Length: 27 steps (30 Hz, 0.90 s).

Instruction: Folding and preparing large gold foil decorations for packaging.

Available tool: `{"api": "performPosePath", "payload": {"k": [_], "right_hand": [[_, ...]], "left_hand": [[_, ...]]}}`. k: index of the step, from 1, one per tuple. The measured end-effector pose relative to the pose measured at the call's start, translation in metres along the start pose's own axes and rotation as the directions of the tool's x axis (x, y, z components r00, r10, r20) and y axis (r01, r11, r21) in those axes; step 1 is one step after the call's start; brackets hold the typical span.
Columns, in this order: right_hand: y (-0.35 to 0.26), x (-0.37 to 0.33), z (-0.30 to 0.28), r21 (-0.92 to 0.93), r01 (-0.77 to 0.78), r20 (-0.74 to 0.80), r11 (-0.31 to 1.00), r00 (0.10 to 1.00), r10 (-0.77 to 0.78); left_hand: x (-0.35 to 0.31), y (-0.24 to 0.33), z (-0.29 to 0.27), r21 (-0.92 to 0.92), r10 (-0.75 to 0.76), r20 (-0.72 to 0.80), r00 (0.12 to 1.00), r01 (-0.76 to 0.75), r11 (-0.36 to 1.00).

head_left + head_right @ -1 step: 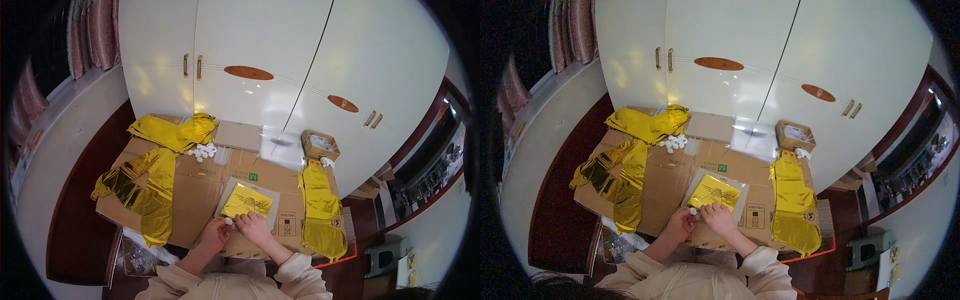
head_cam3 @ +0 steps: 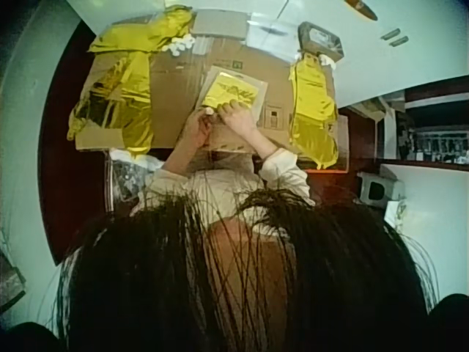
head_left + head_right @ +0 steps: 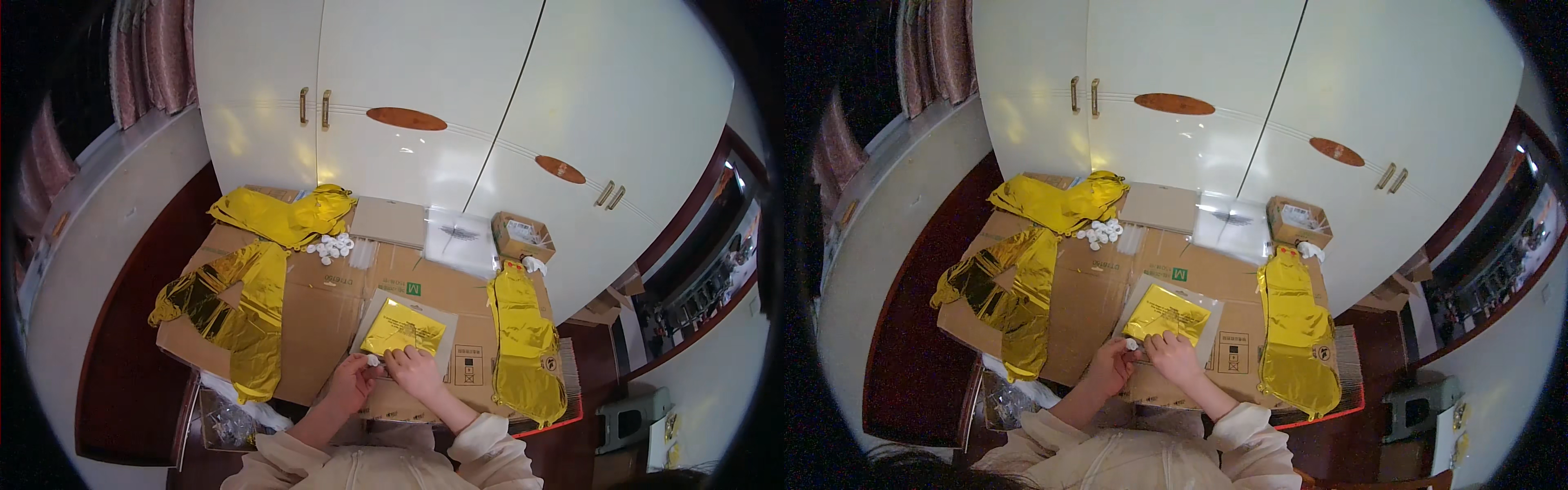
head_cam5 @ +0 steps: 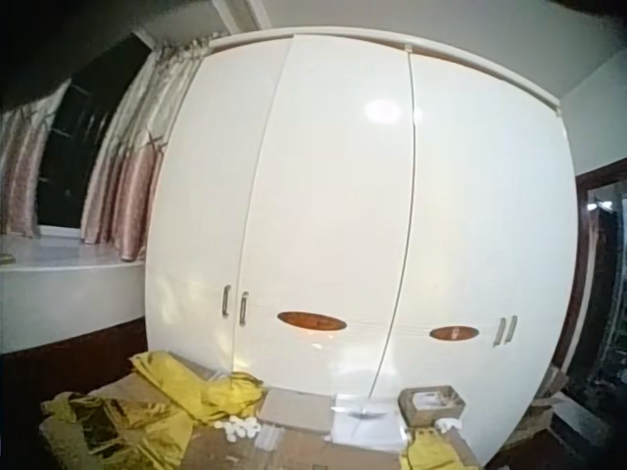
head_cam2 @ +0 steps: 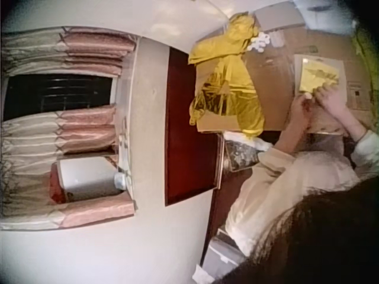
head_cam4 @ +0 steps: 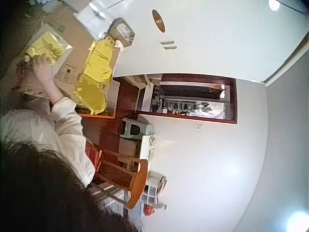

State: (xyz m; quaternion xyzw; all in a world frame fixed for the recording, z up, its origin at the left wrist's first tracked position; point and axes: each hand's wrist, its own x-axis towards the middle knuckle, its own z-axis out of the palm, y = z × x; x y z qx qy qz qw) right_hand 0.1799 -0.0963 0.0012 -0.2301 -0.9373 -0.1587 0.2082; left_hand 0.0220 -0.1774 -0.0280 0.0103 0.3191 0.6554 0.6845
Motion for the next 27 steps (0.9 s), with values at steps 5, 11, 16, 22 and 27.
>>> {"api": "performPosePath", "payload": {"k": [5, 11, 16, 22, 27], "right_hand": [[0.003, -0.007, -0.006, -0.051, -0.093, 0.026, 0.994, 0.995, 0.094], [0.021, 0.003, -0.021, 0.100, -0.170, 0.082, 0.980, 0.983, 0.162], [0.039, 0.019, -0.039, 0.151, -0.248, 0.145, 0.957, 0.963, 0.227], [0.047, 0.027, -0.048, 0.214, -0.293, 0.110, 0.932, 0.955, 0.275], [0.050, 0.029, -0.052, 0.240, -0.345, 0.153, 0.907, 0.937, 0.315]], "left_hand": [[0.000, 0.004, 0.002, 0.042, 0.079, -0.063, 0.995, -0.076, 0.996], [-0.004, -0.006, 0.014, 0.749, 0.556, 0.349, 0.754, -0.581, 0.319], [-0.016, 0.017, 0.054, 0.507, 0.326, 0.852, 0.409, -0.492, -0.707], [-0.012, 0.021, 0.070, 0.373, 0.250, 0.915, 0.315, -0.434, -0.820], [-0.031, 0.013, 0.067, 0.310, 0.123, 0.919, 0.374, -0.491, -0.814]]}}
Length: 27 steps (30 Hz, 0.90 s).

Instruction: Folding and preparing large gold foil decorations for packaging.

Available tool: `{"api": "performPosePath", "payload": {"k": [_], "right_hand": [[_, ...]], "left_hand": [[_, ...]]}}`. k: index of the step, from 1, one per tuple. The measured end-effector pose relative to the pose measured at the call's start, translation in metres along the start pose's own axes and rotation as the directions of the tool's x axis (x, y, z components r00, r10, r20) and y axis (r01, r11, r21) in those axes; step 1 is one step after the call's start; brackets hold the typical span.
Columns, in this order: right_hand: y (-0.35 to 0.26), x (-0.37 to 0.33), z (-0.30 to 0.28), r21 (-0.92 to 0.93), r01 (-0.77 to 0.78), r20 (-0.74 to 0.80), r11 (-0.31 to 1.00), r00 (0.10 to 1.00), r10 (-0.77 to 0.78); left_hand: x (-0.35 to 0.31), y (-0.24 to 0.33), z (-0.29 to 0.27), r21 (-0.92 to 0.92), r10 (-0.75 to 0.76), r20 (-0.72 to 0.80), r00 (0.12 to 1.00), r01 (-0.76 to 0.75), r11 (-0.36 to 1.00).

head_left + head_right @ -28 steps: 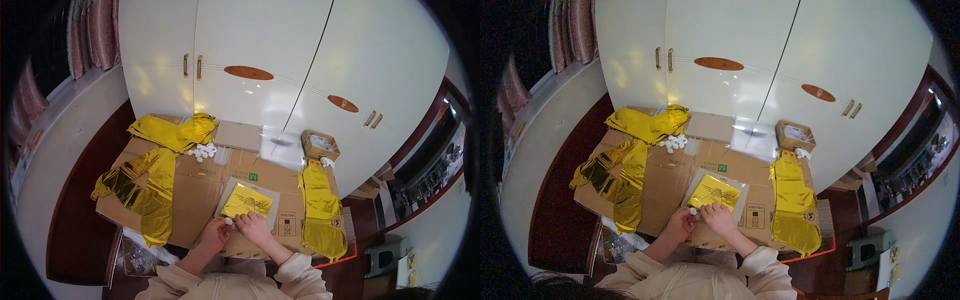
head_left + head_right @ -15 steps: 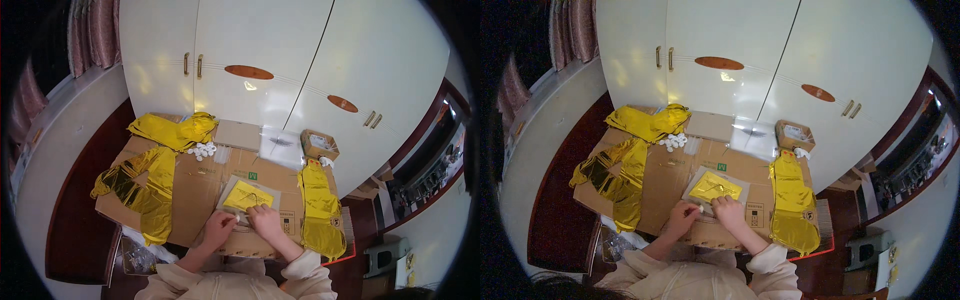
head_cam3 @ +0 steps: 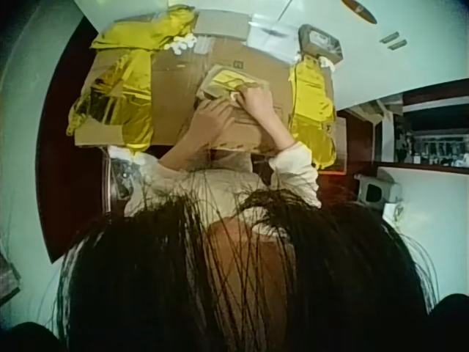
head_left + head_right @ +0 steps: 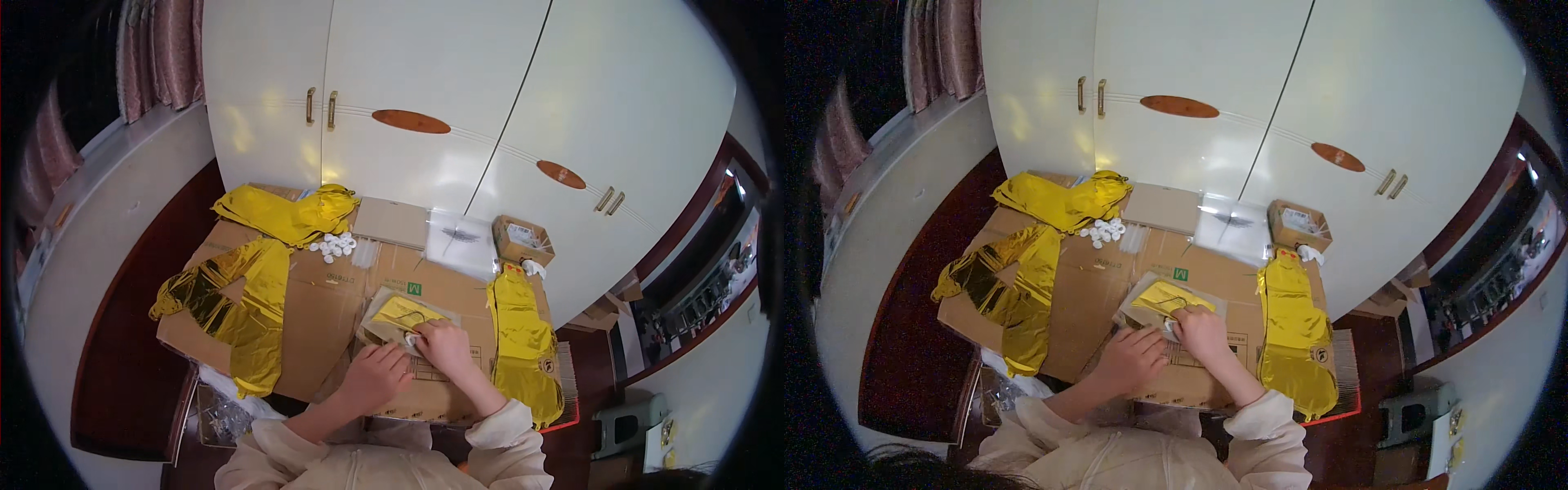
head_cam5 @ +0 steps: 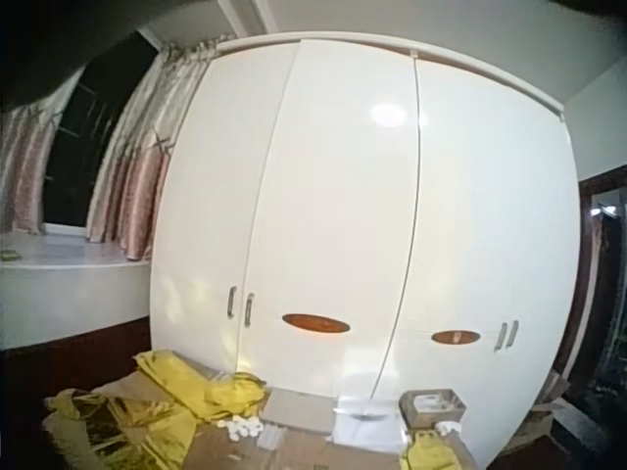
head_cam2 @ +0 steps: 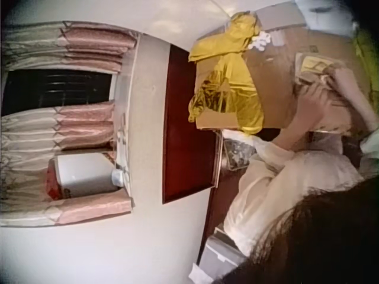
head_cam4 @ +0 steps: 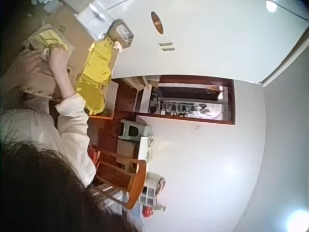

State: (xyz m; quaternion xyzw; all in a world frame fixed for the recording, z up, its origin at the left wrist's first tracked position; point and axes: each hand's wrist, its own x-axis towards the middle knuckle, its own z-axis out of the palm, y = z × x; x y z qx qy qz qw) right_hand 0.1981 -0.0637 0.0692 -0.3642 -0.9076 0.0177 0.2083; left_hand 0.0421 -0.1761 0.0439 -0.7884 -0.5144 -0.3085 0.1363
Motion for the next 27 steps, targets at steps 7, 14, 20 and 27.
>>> {"api": "performPosePath", "payload": {"k": [7, 14, 20, 27], "right_hand": [[-0.003, -0.003, 0.006, 0.003, 0.019, 0.036, 1.000, 0.999, -0.020], [-0.007, -0.011, 0.017, -0.038, 0.046, 0.066, 0.998, 0.997, -0.044], [-0.010, -0.021, 0.022, -0.096, 0.092, 0.039, 0.991, 0.995, -0.088], [-0.009, -0.049, 0.043, -0.143, 0.156, 0.001, 0.977, 0.987, -0.158]], "left_hand": [[-0.002, -0.006, 0.031, -0.013, -0.012, 0.097, 0.995, 0.014, 1.000], [-0.004, -0.011, 0.063, 0.091, -0.031, 0.235, 0.972, 0.009, 0.996], [-0.003, -0.012, 0.057, -0.040, -0.018, 0.198, 0.980, 0.027, 0.999], [-0.041, -0.008, 0.025, -0.088, -0.032, 0.285, 0.958, 0.060, 0.994]]}}
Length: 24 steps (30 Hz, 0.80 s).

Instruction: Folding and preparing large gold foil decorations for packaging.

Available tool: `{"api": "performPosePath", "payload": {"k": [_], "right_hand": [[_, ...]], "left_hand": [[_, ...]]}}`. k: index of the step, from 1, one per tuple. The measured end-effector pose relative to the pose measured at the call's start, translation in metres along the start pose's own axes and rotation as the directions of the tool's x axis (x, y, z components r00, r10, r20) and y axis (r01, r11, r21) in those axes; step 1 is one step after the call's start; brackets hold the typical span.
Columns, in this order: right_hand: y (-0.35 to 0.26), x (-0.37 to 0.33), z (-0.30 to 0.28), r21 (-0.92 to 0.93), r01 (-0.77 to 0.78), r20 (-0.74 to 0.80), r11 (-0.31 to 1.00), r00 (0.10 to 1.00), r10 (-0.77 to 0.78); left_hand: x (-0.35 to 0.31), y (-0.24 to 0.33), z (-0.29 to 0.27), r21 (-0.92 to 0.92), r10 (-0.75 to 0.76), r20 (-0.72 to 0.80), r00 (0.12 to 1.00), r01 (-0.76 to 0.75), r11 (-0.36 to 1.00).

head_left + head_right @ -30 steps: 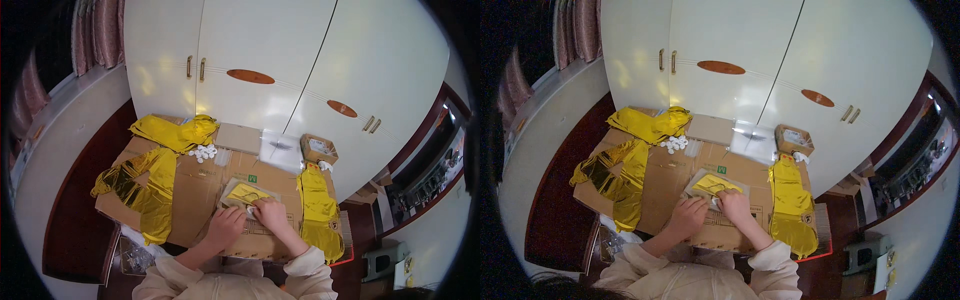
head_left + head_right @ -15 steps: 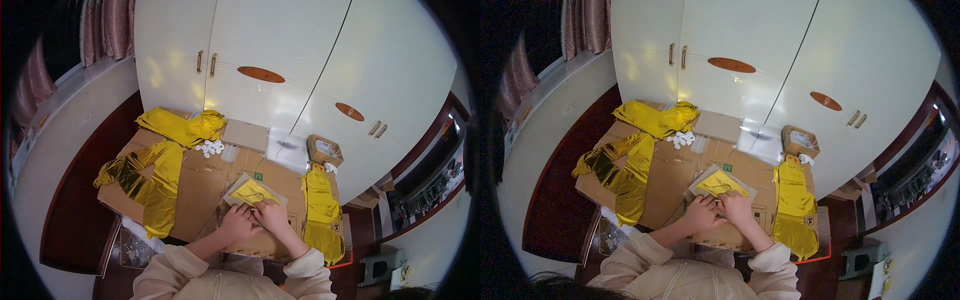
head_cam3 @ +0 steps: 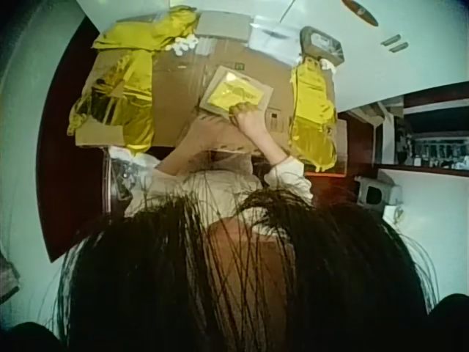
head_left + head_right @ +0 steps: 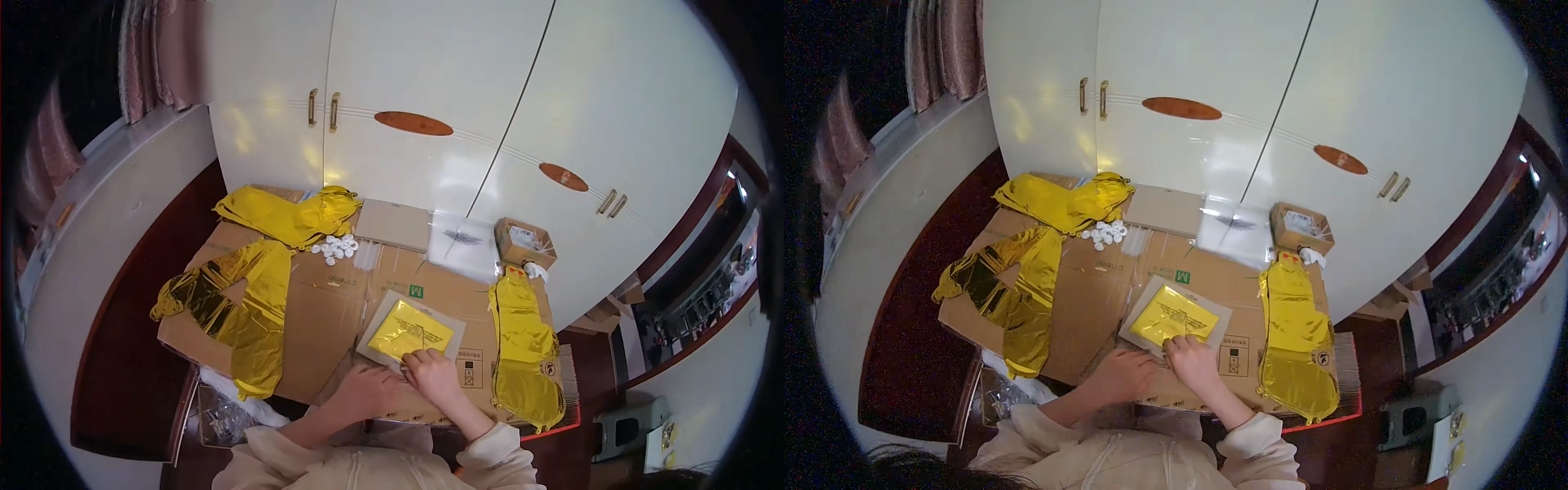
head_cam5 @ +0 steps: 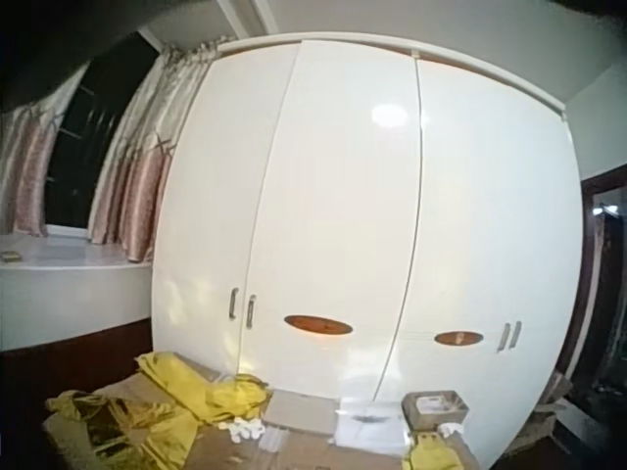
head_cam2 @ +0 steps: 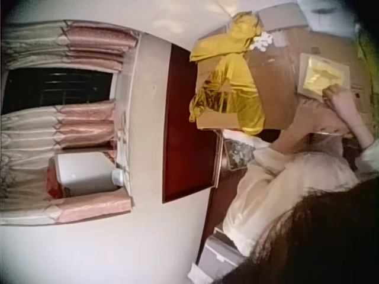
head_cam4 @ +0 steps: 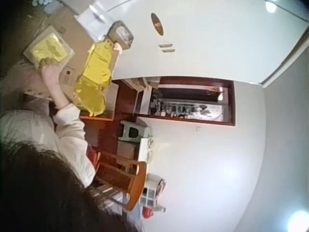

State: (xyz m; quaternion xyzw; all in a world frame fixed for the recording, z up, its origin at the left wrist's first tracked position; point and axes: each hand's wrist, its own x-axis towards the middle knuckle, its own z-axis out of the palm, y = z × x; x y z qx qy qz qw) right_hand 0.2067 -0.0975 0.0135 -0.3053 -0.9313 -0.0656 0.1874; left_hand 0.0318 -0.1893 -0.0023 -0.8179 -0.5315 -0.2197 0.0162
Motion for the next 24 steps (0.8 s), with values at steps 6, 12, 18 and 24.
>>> {"api": "performPosePath", "payload": {"k": [6, 12, 18, 24], "right_hand": [[-0.006, -0.012, 0.007, 0.020, -0.018, -0.034, 1.000, 0.999, 0.018], [-0.004, -0.020, 0.011, 0.101, -0.052, -0.066, 0.994, 0.996, 0.059], [-0.009, -0.026, -0.008, 0.304, -0.266, 0.044, 0.915, 0.963, 0.265], [-0.043, -0.036, -0.020, 0.342, -0.152, 0.054, 0.927, 0.988, 0.143]], "left_hand": [[0.012, -0.022, -0.004, 0.141, 0.017, -0.031, 0.999, -0.013, 0.990], [0.003, -0.022, 0.017, 0.083, -0.034, 0.186, 0.982, 0.018, 0.996], [0.001, -0.020, 0.003, -0.049, -0.102, 0.024, 0.994, 0.104, 0.993], [-0.004, 0.016, -0.043, -0.668, -0.358, 0.189, 0.914, 0.387, 0.636]]}}
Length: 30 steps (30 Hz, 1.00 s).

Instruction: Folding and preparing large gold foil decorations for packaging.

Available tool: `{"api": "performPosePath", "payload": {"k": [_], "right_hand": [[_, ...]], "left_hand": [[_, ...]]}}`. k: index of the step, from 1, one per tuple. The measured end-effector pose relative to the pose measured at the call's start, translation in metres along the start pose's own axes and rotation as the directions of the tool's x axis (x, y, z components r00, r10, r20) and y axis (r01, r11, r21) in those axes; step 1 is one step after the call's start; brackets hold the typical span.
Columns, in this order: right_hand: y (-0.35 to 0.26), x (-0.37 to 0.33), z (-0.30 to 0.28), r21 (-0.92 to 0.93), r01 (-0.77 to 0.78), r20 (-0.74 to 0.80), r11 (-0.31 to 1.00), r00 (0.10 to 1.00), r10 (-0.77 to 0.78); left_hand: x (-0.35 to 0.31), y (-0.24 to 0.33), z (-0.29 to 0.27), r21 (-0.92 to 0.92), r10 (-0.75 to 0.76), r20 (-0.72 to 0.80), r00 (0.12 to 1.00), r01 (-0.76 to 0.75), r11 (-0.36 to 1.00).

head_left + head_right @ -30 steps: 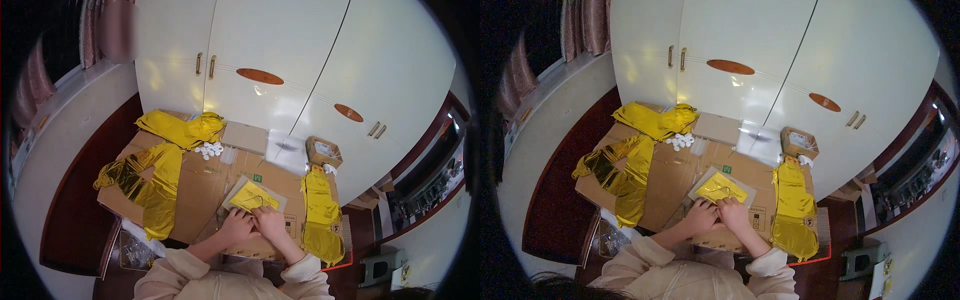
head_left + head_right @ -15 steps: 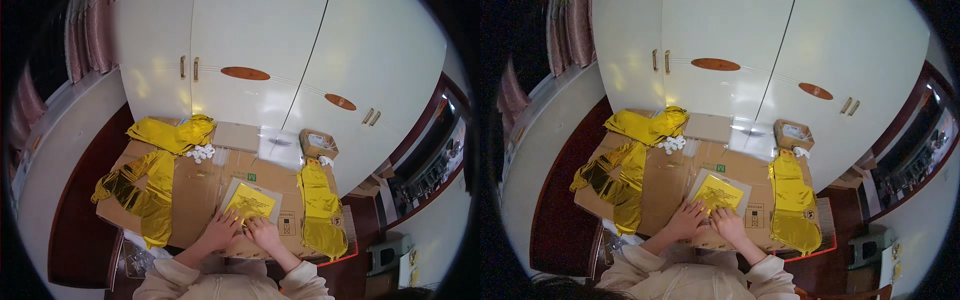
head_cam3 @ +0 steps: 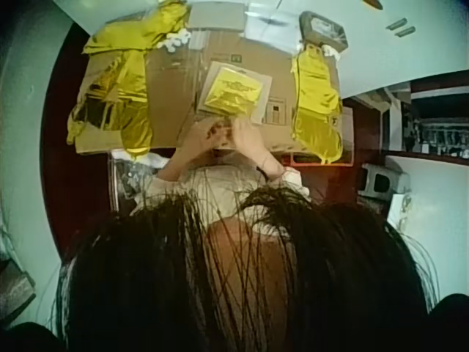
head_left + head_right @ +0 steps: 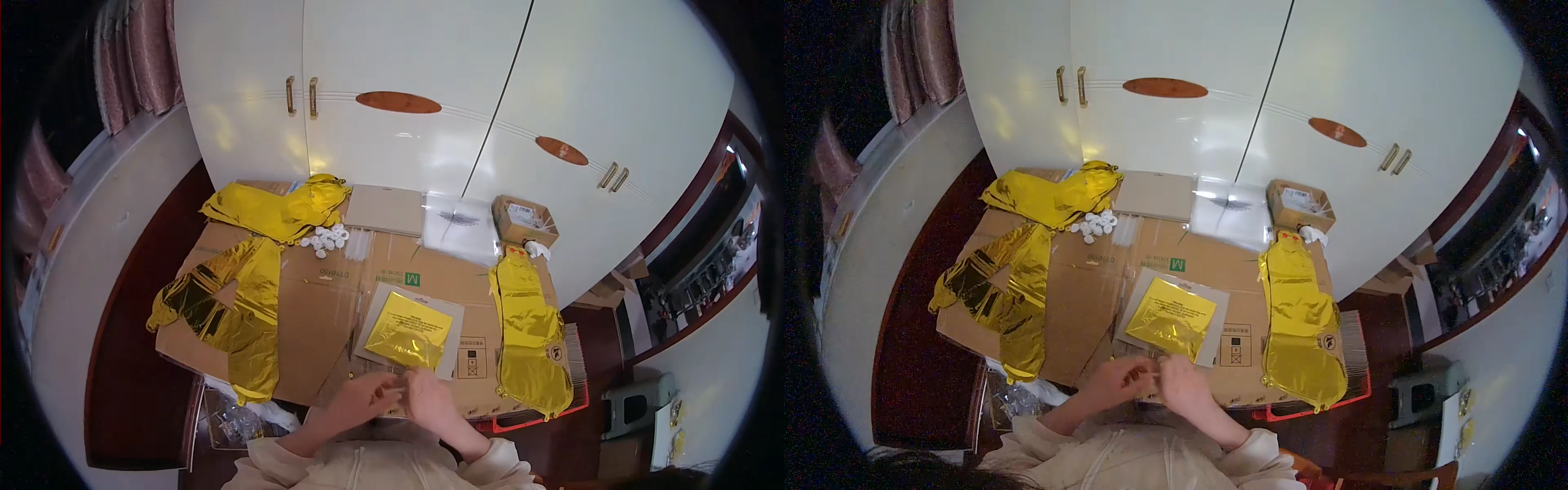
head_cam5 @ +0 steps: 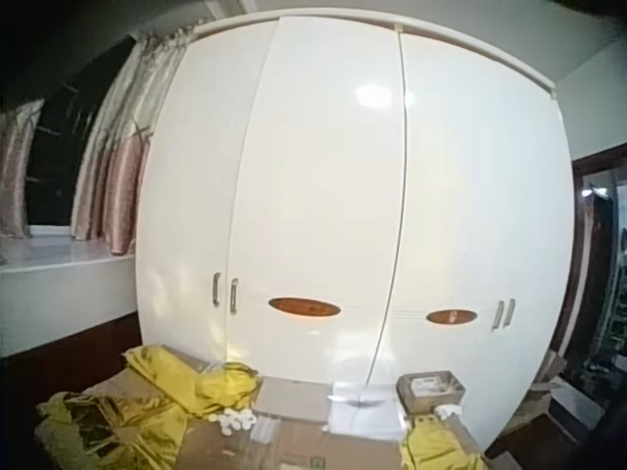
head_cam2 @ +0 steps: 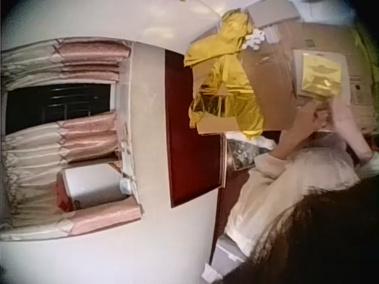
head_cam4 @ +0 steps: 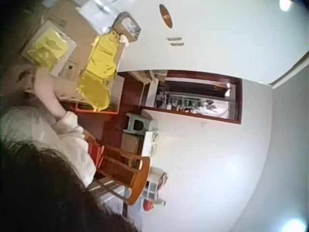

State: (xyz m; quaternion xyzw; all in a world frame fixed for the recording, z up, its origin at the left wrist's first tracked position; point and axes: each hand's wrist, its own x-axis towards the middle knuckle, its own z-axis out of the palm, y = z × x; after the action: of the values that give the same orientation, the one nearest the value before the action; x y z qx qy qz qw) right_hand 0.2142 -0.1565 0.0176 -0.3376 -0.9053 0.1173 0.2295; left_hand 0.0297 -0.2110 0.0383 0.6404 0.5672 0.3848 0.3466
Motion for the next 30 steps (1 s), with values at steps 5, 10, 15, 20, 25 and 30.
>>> {"api": "performPosePath", "payload": {"k": [5, 10, 15, 20, 25, 30], "right_hand": [[-0.006, 0.000, 0.013, 0.100, 0.073, 0.003, 0.992, 0.997, -0.074], [0.023, 0.007, 0.006, -0.052, -0.026, -0.020, 0.998, 0.999, 0.025], [0.066, 0.010, 0.001, -0.205, -0.093, -0.029, 0.974, 0.996, 0.089], [0.076, 0.005, 0.012, -0.171, -0.150, 0.045, 0.974, 0.986, 0.160], [0.073, 0.005, 0.009, -0.194, -0.143, 0.064, 0.971, 0.985, 0.158], [0.071, 0.003, 0.009, -0.220, -0.118, 0.065, 0.968, 0.989, 0.135]], "left_hand": [[-0.008, -0.011, 0.005, 0.116, 0.161, 0.000, 0.987, -0.160, 0.980], [-0.009, -0.048, -0.002, 0.346, 0.156, -0.181, 0.971, -0.086, 0.934], [-0.004, -0.061, 0.004, 0.477, 0.197, -0.195, 0.961, -0.083, 0.875], [0.003, -0.059, 0.013, 0.423, 0.241, -0.155, 0.958, -0.157, 0.893], [0.014, -0.055, 0.027, 0.633, 0.335, -0.077, 0.939, -0.214, 0.744], [0.023, -0.050, 0.044, 0.682, 0.358, -0.008, 0.934, -0.257, 0.685]]}}
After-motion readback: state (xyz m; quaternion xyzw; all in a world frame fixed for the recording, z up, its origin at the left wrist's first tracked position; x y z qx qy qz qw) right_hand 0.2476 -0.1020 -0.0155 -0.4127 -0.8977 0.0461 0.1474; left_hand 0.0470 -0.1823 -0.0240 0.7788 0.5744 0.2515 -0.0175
